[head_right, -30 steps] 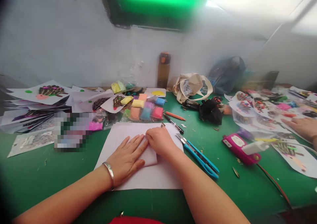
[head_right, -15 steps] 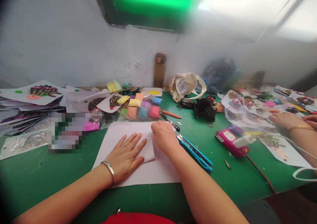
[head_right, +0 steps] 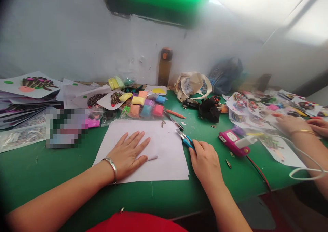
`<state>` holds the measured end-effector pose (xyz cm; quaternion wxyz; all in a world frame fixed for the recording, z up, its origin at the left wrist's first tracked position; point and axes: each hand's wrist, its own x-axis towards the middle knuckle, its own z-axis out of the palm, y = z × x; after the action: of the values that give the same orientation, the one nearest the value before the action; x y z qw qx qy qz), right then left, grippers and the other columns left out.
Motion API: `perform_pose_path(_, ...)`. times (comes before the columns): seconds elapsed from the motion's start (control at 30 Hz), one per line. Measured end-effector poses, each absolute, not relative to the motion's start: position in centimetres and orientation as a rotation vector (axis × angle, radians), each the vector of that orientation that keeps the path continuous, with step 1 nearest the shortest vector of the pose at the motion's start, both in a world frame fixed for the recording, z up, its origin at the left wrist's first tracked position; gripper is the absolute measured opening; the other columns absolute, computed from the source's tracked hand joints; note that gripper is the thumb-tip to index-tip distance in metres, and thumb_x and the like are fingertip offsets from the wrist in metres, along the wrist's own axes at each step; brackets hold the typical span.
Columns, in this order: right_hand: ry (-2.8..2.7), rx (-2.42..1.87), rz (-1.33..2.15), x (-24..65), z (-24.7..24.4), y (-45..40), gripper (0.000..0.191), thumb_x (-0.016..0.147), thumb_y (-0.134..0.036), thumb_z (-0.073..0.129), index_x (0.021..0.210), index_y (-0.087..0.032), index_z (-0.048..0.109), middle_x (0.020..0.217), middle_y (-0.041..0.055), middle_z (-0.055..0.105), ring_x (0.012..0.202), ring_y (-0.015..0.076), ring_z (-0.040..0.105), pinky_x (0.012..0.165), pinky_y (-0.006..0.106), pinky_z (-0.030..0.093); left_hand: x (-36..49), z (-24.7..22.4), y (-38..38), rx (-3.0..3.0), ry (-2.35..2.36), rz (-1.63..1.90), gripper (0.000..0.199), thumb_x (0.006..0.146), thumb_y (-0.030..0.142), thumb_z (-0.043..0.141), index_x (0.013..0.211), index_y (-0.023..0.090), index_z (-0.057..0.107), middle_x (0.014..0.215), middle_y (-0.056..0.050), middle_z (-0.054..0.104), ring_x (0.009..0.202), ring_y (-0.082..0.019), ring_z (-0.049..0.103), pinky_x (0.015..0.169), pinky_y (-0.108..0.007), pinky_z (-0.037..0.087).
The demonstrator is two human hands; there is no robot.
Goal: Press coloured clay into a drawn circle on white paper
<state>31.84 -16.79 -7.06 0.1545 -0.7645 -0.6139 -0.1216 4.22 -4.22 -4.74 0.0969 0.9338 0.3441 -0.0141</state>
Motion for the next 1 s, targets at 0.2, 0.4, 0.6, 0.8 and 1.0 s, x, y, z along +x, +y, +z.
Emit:
perform_pose_path(0.2, -2.043, -1.923, -0.169, 29.7, -5.2, -17.3, 0.035, 0.092, -0.027, 0.047, 0.125, -0.021, 0.056, 0.106, 0.0115, 0.06, 0.095, 0.0254, 0.054, 0.08, 0.04, 0.046, 4.2, -5.0, -4.2, 2.781, 1.009, -0.034, 0.06, 0.091, 0.055, 0.03, 0.146, 0.029, 0.029, 0.154, -0.01, 0.021, 0.142, -0.03, 0.015, 0.111, -0.054, 0.005)
perform_pose_path(0.4, -2.068, -1.917, -0.068, 29.5, -4.9, -18.6, 0.035, 0.092, -0.025, 0.047, 0.126, -0.022, 0.055, 0.105, 0.0112, 0.06, 0.094, 0.0252, 0.054, 0.081, 0.041, 0.047, 4.2, -5.1, -4.1, 2.791, 1.007, -0.028, 0.06, 0.091, 0.056, 0.03, 0.146, 0.029, 0.029, 0.154, -0.01, 0.022, 0.142, -0.029, 0.015, 0.112, -0.053, 0.005)
perform_pose_path(0.6, -2.139, -1.843, -0.019, 28.9, -4.5, -18.6, 0.034, 0.091, -0.024, 0.048, 0.124, -0.024, 0.057, 0.105, 0.0106, 0.06, 0.092, 0.0243, 0.055, 0.08, 0.041, 0.048, 4.3, -5.1, -4.2, 2.797, 1.014, -0.024, 0.06, 0.091, 0.054, 0.033, 0.146, 0.028, 0.029, 0.154, -0.011, 0.022, 0.142, -0.03, 0.016, 0.111, -0.054, 0.006)
perform_pose_path(0.8, -2.147, -1.793, 0.028, 28.0, -4.1, -18.0, 0.034, 0.092, -0.021, 0.048, 0.124, -0.022, 0.057, 0.103, 0.011, 0.061, 0.093, 0.0235, 0.054, 0.08, 0.04, 0.048, 4.3, -5.1, -4.2, 2.797, 1.013, -0.039, 0.06, 0.091, 0.054, 0.033, 0.146, 0.028, 0.029, 0.154, -0.011, 0.022, 0.142, -0.03, 0.016, 0.111, -0.055, 0.006)
perform_pose_path(1.0, -2.156, -1.738, 0.058, 28.3, -4.1, -18.5, 0.033, 0.091, -0.022, 0.048, 0.123, -0.024, 0.058, 0.102, 0.0102, 0.063, 0.091, 0.0226, 0.057, 0.078, 0.038, 0.051, 4.3, -5.2, -4.1, 2.792, 1.015, -0.022, 0.06, 0.091, 0.054, 0.034, 0.145, 0.029, 0.029, 0.154, -0.01, 0.023, 0.142, -0.03, 0.017, 0.112, -0.054, 0.006)
